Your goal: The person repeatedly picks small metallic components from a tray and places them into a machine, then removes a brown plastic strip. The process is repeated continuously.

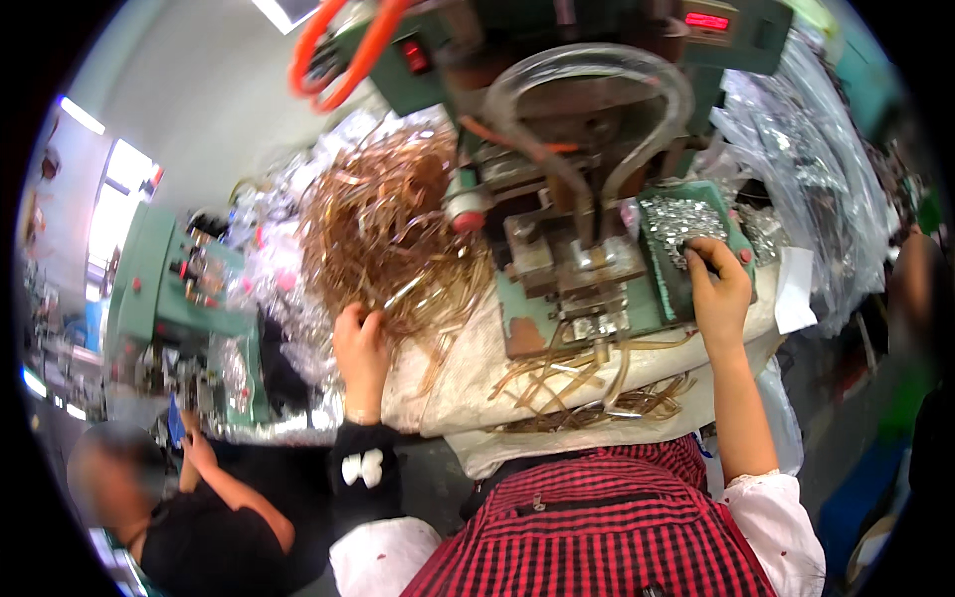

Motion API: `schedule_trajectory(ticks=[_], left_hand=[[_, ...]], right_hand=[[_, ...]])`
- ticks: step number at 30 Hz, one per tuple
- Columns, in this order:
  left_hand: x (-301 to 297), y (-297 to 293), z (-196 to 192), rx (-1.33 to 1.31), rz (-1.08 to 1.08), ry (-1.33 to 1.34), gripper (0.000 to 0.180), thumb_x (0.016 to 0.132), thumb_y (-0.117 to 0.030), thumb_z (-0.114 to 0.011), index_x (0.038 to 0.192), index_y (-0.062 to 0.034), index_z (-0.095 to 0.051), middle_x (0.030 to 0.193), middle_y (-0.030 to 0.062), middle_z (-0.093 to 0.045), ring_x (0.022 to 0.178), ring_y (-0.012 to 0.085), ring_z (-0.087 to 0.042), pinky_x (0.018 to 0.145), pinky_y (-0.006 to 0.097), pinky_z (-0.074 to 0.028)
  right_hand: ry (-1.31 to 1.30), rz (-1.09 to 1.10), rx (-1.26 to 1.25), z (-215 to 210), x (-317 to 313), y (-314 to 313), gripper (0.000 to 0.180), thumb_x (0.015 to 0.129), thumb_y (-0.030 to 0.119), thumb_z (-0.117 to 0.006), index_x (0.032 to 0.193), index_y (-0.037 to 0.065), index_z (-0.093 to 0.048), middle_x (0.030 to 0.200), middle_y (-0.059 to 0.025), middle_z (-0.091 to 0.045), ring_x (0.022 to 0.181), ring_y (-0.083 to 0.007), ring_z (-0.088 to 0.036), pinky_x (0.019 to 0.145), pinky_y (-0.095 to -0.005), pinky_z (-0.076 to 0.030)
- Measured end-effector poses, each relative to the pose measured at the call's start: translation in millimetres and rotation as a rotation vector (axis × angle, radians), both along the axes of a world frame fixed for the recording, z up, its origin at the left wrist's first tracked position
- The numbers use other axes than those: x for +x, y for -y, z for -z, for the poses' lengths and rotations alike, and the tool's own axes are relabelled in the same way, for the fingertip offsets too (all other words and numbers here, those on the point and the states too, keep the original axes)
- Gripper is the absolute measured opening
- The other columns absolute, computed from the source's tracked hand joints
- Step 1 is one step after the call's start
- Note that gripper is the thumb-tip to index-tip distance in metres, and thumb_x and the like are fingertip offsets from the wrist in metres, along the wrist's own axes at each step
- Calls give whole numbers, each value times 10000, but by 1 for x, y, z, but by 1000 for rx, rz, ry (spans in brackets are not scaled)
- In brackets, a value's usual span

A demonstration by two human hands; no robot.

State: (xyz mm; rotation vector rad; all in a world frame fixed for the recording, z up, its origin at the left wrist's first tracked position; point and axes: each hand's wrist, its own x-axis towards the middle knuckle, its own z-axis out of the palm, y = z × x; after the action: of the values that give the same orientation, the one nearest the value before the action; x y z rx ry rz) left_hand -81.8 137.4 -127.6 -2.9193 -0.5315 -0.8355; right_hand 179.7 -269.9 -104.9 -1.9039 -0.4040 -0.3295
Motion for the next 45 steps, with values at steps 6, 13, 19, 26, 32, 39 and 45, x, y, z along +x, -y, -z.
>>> schedule_trajectory(ticks=[6, 13, 19, 26, 32, 39, 45], left_hand=[[-1, 12, 10, -164, -58, 187, 128, 839, 8, -717, 956, -36, -692, 923, 112, -693, 796, 285, -656, 717, 364, -520], [78, 98, -31, -973, 162, 555, 149, 998, -36, -618, 1124, 39, -644, 932, 74, -733, 828, 111, -669, 747, 240, -527], [85, 148, -43, -681, 301, 643, 96, 985, -9, -624, 1073, 29, -641, 1051, 142, -716, 910, 152, -672, 802, 253, -542], [83, 187, -130, -206, 694, 610, 182, 857, 39, -724, 1021, 28, -647, 1017, 235, -717, 832, 286, -695, 691, 343, -559], [126, 209, -112, 54, 910, 414, 208, 763, -47, -828, 913, -16, -687, 1026, 164, -727, 632, 177, -638, 521, 263, -484], [147, 205, -93, 53, 956, 500, 217, 748, -68, -841, 899, -70, -685, 976, 137, -731, 537, 113, -570, 461, 234, -400], [142, 203, -90, -14, 948, 498, 267, 717, -38, -840, 941, -55, -694, 996, 155, -738, 557, 143, -590, 459, 263, -434]], right_hand=[[-96, 116, 114, -17, -25, 43, 120, 880, -1, -690, 993, 13, -726, 928, -51, -706, 839, -138, -635, 778, -273, -496], [17, -295, 336, -64, -25, -61, 235, 836, -10, -719, 1068, -6, -684, 1011, -95, -705, 902, -175, -673, 837, -292, -520], [-278, -330, 601, -60, -40, -86, 348, 872, -32, -688, 1200, -46, -574, 1051, -71, -685, 936, -113, -648, 853, -246, -495], [-423, -455, 665, -88, -55, -81, 472, 893, -25, -657, 1334, -33, -490, 1176, -111, -664, 1062, -159, -643, 944, -277, -478], [-259, -559, 294, -103, -45, -45, 571, 884, 25, -676, 1421, 1, -485, 1344, -133, -602, 1219, -217, -590, 1071, -348, -440], [-47, 126, 141, 1, 34, 40, 449, 818, -49, -546, 1252, 39, -618, 1225, -101, -666, 1140, -231, -612, 991, -349, -451], [141, 28, -454, -8, -1, 52, 237, 758, 6, -674, 981, 79, -709, 1001, -110, -659, 992, -332, -606, 894, -419, -482]])
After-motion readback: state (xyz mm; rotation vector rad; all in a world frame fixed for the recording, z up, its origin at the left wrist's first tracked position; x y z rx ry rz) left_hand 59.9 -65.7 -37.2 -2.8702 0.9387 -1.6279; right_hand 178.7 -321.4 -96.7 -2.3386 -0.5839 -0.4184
